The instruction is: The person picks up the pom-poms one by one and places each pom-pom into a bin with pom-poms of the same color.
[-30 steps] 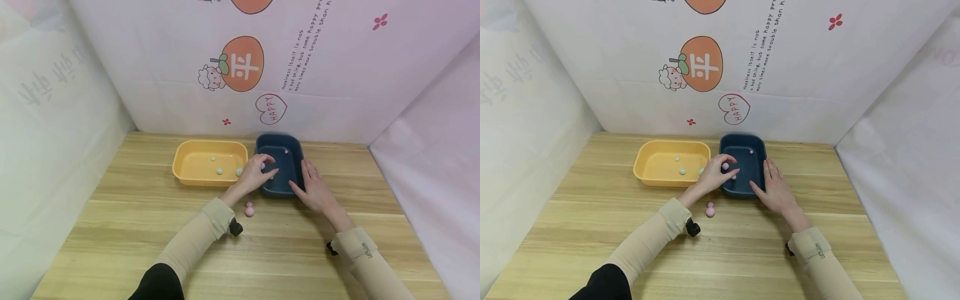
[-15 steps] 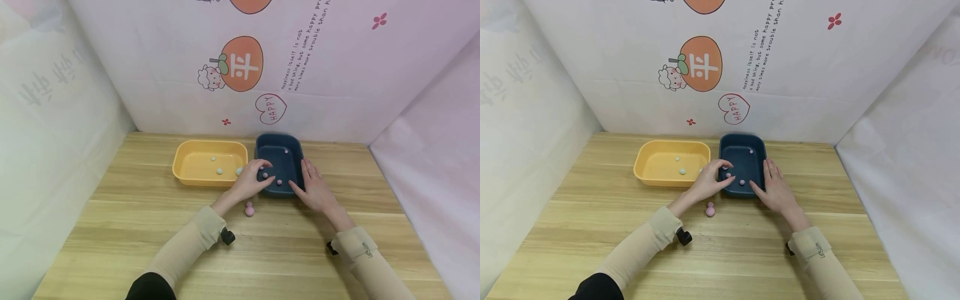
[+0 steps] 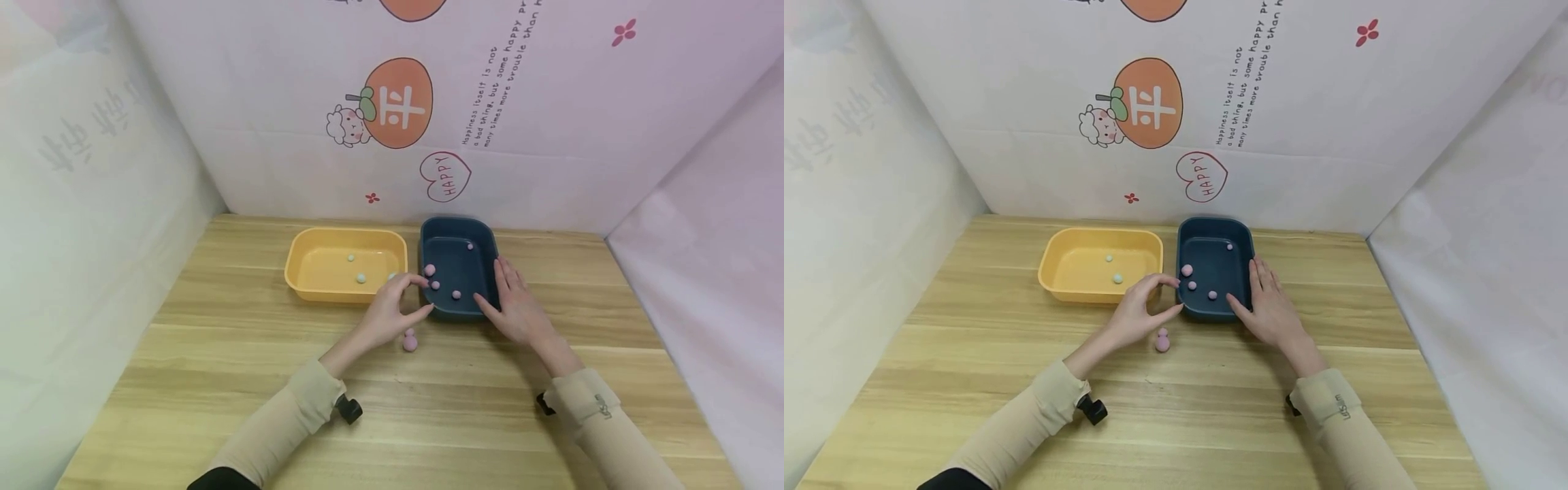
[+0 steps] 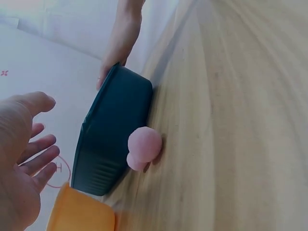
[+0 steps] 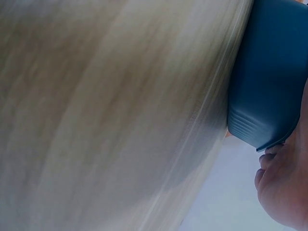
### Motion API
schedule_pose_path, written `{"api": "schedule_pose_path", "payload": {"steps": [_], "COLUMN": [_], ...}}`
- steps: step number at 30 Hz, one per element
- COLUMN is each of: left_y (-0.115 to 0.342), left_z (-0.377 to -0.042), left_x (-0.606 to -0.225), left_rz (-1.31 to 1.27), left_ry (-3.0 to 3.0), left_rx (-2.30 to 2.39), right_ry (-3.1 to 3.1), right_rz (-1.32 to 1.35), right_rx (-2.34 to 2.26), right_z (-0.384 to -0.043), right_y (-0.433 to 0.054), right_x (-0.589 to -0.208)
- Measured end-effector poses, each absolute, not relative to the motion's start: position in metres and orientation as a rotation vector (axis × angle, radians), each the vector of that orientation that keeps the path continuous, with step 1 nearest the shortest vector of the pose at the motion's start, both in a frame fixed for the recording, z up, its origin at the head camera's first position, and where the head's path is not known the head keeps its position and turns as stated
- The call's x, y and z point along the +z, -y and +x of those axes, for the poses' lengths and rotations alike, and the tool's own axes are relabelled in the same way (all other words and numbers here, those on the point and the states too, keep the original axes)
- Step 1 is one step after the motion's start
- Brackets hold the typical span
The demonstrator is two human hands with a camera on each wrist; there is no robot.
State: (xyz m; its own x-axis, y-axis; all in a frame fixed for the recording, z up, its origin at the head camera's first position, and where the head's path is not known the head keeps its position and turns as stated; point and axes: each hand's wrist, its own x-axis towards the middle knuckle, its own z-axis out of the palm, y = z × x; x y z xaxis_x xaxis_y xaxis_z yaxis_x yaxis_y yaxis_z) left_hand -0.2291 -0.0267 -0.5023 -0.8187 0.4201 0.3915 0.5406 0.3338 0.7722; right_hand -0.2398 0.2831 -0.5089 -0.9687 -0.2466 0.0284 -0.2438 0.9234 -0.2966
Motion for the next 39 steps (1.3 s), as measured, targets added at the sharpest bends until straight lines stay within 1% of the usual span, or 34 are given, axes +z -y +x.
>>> {"api": "schedule_pose_path", "payload": {"steps": [15, 24, 28, 32, 39], "left_y": [0.044, 0.05, 0.052, 0.054, 0.054], "left_z": [-0.21, -0.198, -0.199, -0.204, -0.202], "left_x": [-0.511, -0.521, -0.538, -0.564, -0.578], "left_rz": [-0.902, -0.824, -0.853, -0.862, -0.866], "left_ry": [2.426, 2.48, 2.454, 2.459, 2.495], "left_rx": [-1.494, -1.474, -1.454, -1.43, -1.369], "right_ry": [-3.061, -3.064, -3.063, -3.064, -3.065], "right_rz": [-0.401, -0.408, -0.401, -0.398, -0.407], "right_rx": [-0.471, -0.486, -0.483, -0.477, -0.498], "right_z": [-0.24, -0.24, -0.24, -0.239, -0.239], "right_y": [-0.283, -0.282, -0.283, -0.284, -0.285], "right_x": [-0.508, -0.505, -0.506, -0.507, -0.508]}}
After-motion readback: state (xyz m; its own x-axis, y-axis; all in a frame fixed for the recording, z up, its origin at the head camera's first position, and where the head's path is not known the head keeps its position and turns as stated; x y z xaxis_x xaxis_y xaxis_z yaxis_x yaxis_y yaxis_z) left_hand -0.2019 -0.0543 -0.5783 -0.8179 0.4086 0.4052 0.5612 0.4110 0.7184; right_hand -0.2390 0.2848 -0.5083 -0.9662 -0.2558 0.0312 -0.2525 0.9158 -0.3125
